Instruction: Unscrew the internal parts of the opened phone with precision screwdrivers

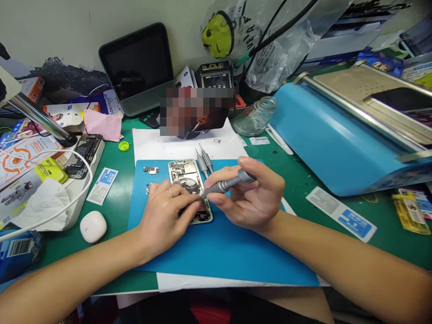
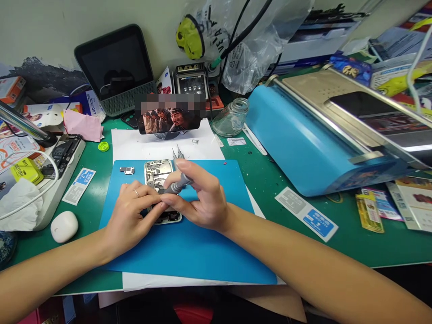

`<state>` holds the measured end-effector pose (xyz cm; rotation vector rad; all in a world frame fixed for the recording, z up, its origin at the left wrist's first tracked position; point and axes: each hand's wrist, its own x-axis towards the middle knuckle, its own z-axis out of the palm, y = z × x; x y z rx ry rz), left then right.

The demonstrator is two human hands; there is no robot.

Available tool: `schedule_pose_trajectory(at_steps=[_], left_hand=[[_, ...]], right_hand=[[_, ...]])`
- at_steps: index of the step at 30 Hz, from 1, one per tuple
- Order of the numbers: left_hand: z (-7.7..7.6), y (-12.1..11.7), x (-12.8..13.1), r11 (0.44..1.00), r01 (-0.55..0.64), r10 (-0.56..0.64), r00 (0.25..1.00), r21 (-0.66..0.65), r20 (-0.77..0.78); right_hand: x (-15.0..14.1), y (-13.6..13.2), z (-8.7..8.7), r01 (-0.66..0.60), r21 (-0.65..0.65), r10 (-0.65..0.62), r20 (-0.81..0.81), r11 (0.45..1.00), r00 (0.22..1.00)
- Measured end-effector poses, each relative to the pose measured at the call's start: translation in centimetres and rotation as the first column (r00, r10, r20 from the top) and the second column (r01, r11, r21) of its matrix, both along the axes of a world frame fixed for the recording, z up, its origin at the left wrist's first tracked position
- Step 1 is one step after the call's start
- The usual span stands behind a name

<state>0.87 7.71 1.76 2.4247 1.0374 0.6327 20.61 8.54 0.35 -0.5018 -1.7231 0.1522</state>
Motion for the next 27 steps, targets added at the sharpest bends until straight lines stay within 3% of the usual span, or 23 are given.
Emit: schedule_pose_trajectory(at_steps=[27], left_hand=[[-0.14, 0.04, 0.11, 1.000, 0.013, -0.013, 0.999, -0.002, 0.046]], right_hand=[[-0.10, -0.25, -0.07, -0.002, -0.015, 0.002, -0.001, 1.000, 1.000]])
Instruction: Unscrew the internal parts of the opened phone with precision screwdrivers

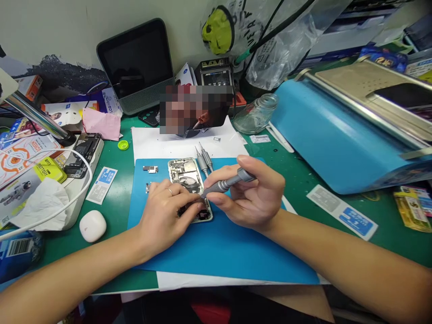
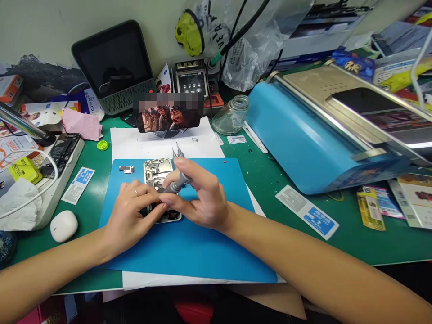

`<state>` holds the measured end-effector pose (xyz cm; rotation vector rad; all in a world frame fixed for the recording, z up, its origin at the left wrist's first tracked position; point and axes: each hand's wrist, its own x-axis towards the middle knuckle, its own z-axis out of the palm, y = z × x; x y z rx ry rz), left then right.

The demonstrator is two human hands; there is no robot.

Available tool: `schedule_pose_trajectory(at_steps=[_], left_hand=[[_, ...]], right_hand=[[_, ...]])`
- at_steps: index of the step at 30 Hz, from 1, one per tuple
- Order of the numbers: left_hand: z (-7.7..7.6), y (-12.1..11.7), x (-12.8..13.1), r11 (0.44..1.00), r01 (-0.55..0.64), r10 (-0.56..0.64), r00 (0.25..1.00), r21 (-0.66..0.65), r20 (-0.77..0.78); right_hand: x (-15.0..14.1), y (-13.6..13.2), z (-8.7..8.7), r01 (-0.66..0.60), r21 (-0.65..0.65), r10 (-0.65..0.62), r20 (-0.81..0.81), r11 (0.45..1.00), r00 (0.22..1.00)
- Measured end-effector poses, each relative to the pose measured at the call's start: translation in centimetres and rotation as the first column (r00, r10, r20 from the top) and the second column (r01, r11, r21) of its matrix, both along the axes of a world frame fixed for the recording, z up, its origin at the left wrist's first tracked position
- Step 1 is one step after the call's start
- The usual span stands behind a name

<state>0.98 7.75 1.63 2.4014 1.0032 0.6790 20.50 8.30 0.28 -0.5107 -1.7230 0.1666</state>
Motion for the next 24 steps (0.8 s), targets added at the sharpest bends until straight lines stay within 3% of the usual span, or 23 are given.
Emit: schedule_pose_trajectory(at_steps=[16, 24], left_hand=[[0.05, -0.01, -0.07, 1.000, 0.004, -0.004, 1.000, -0.012, -0.001], [0.15, -0.17, 0.20, 0.997, -0.068, 0.069, 0.996, -0.034, 0.053]], right_hand=[[-0.13, -0.13, -0.04, -0.004, -0.033, 0.003, -0.032, 0.999, 0.999], [0.01, -0.34, 0.00, 0.010, -0.028, -0.012, -0.055, 1.000, 0.998]])
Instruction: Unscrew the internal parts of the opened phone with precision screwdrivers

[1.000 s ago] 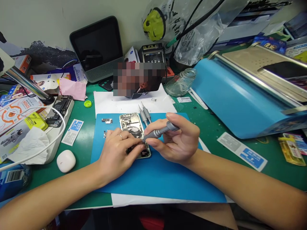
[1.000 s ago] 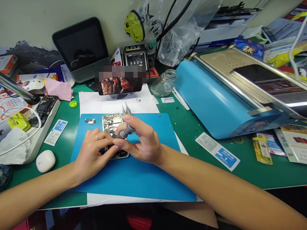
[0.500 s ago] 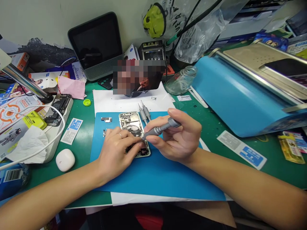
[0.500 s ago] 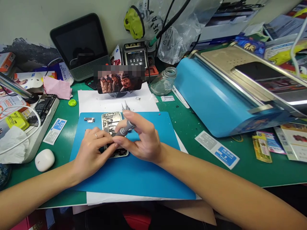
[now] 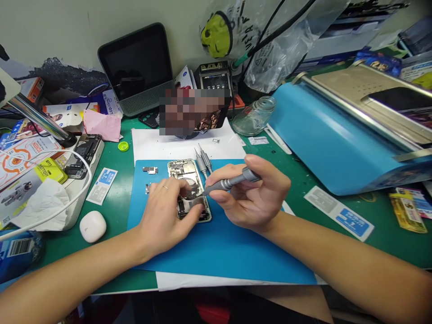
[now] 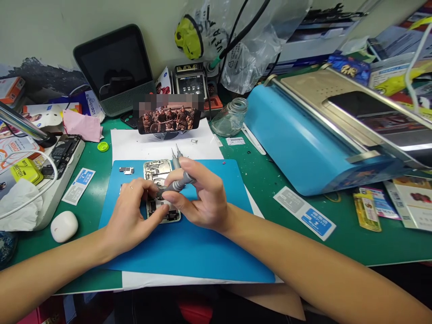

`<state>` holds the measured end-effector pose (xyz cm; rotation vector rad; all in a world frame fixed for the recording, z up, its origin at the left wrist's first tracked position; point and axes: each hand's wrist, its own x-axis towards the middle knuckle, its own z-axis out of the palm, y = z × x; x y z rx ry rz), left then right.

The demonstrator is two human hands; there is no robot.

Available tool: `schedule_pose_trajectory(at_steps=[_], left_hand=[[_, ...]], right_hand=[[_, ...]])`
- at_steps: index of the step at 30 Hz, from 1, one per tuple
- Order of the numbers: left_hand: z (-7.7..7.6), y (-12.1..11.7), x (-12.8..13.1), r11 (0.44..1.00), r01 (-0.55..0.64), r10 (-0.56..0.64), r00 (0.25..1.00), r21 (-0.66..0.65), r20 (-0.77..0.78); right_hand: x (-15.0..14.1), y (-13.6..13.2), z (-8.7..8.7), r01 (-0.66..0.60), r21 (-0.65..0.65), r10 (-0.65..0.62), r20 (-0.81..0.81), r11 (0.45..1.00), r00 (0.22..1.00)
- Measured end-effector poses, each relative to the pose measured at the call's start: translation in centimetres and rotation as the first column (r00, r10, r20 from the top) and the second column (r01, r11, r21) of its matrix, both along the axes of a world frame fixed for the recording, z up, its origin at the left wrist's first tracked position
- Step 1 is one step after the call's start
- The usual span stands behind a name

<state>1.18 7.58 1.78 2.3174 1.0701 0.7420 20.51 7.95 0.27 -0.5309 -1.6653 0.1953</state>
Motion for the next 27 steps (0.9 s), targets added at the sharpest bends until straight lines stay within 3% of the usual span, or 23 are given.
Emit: schedule_pose_trajectory(at_steps=[2, 4, 7, 9, 13, 17, 27], left_hand=[[0.1, -0.2, 0.0, 0.997, -0.001, -0.001, 1.000, 0.073, 0.026], [0.2, -0.6, -0.1, 0.974, 0.079, -0.082, 0.997, 0.214, 0.008], [0.3, -1.9, 0.0, 0.851, 0.311, -0.299, 0.949, 0.423, -0.097], [0.3, -3.0, 0.1, 0.770, 0.430, -0.414, 0.899, 0.472, -0.143], [0.1, -4.4, 0.0, 0.719, 0.550, -0.514, 0.832, 0.424, -0.207], [0.1, -4.1, -0.3, 0.679, 0.654, -0.564, 0.755, 0.332, -0.335], [0.2, -3.6, -0.4, 0.657, 0.736, -0.637, 0.659, 0.166, -0.401]], right_hand=[[0.1, 0.1, 0.0, 0.001, -0.002, -0.001, -0.020, 1.000, 1.000], [0.0, 0.3, -0.1, 0.003, -0.016, -0.004, -0.059, 1.000, 0.998], [-0.1, 0.6, -0.3, -0.001, -0.021, -0.002, -0.111, 1.000, 0.994], [-0.3, 0.7, -0.5, -0.019, -0.015, 0.017, -0.121, 1.000, 0.993], [-0.5, 0.4, -0.7, -0.016, -0.012, 0.015, -0.051, 1.000, 0.999], [-0.5, 0.0, -0.4, -0.034, -0.009, 0.035, 0.044, 0.999, 0.998], [-0.7, -1.1, -0.1, -0.127, -0.086, 0.138, 0.130, 0.988, 0.982]])
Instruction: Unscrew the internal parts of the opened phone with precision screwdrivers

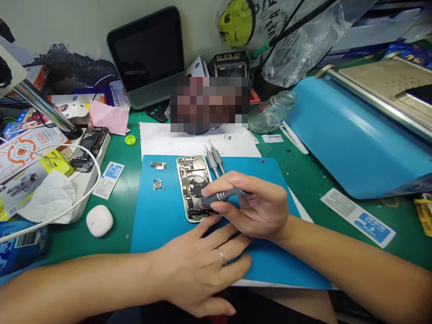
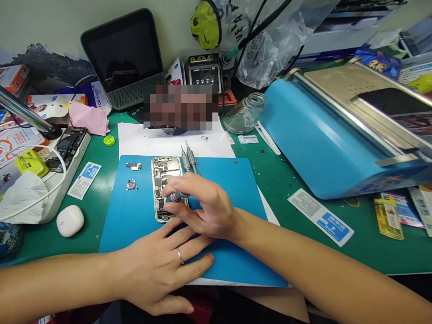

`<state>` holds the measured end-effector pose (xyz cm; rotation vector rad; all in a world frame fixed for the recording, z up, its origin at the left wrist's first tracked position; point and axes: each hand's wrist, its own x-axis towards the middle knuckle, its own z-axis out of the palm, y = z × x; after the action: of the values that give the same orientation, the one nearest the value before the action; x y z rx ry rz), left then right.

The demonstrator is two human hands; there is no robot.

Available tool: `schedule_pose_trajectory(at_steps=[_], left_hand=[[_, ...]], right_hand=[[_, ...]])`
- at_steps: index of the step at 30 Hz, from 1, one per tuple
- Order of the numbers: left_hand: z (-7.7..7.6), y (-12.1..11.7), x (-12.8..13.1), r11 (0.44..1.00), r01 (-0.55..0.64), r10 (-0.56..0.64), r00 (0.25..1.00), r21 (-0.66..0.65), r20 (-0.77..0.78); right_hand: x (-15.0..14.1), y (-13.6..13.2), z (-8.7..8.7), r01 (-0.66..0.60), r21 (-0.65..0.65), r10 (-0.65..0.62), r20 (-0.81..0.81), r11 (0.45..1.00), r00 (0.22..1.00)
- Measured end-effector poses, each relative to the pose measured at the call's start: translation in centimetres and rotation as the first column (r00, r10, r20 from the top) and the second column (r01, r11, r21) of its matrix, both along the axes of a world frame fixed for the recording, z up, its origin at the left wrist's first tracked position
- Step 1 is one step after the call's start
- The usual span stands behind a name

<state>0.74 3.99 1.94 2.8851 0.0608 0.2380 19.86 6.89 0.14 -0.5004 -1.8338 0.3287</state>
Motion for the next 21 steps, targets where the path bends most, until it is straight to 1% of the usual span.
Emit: schedule_pose_trajectory(at_steps=[4, 9, 13, 17, 21], left_hand=[[0.18, 0.06, 0.04, 1.000, 0.023, -0.023, 0.999, -0.010, -0.030], [-0.02, 0.02, 0.07, 0.999, 0.024, -0.025, 0.998, -0.025, -0.058], [-0.13, -0.08, 0.11, 0.999, 0.016, -0.019, 0.998, -0.043, -0.064], [-0.12, -0.19, 0.11, 0.999, 0.010, -0.014, 0.997, -0.052, -0.075], [-0.15, -0.30, 0.03, 0.999, -0.005, 0.001, 0.996, -0.054, -0.087]], right_hand=[[0.01, 0.03, -0.07, -0.012, -0.016, 0.012, -0.010, 1.000, 1.000], [0.05, 0.04, -0.09, -0.048, -0.036, 0.048, 0.005, 0.998, 0.999], [-0.03, -0.11, -0.09, -0.066, -0.052, 0.069, 0.052, 0.996, 0.996], [-0.14, -0.22, -0.12, -0.039, -0.065, 0.047, 0.113, 0.997, 0.993], [-0.28, -0.20, -0.23, -0.046, -0.049, 0.053, 0.142, 0.998, 0.988]])
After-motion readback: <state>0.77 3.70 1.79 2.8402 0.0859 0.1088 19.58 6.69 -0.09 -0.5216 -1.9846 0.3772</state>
